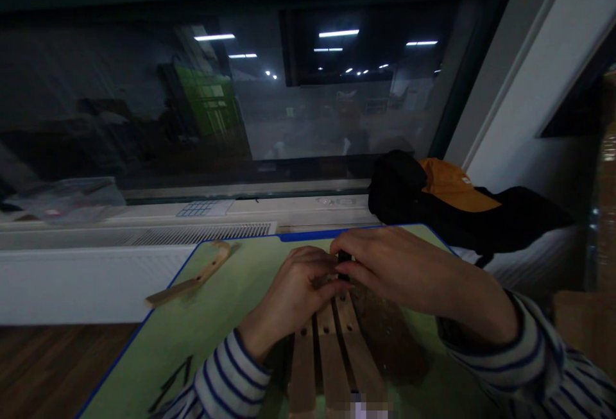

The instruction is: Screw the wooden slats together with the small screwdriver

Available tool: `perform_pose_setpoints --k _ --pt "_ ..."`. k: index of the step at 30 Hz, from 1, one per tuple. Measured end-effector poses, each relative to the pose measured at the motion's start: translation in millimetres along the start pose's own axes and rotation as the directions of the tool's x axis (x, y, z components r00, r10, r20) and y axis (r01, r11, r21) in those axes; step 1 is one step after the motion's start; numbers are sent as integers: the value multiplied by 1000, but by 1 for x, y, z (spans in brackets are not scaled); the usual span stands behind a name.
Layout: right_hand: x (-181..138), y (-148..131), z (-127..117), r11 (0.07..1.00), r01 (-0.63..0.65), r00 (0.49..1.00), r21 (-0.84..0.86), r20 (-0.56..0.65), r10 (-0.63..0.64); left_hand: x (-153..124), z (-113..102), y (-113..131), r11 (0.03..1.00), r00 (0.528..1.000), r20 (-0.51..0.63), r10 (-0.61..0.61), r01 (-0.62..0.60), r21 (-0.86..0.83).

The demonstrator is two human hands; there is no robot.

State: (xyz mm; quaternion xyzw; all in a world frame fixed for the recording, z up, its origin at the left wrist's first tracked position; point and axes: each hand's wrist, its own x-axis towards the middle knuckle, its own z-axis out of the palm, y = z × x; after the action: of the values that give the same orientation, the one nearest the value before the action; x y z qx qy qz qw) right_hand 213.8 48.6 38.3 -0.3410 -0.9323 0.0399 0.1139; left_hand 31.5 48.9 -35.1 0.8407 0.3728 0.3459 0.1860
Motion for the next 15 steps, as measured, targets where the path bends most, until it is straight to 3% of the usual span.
perform_pose_setpoints --k 6,15 --pt "-2 -1 -2 999 19 999 41 40 -21 1 -1 2 992 1000 3 -15 15 -124" --pt "2 3 0 990 16 999 142 48 -23 -1 -2 2 989 997 65 -28 37 -146"
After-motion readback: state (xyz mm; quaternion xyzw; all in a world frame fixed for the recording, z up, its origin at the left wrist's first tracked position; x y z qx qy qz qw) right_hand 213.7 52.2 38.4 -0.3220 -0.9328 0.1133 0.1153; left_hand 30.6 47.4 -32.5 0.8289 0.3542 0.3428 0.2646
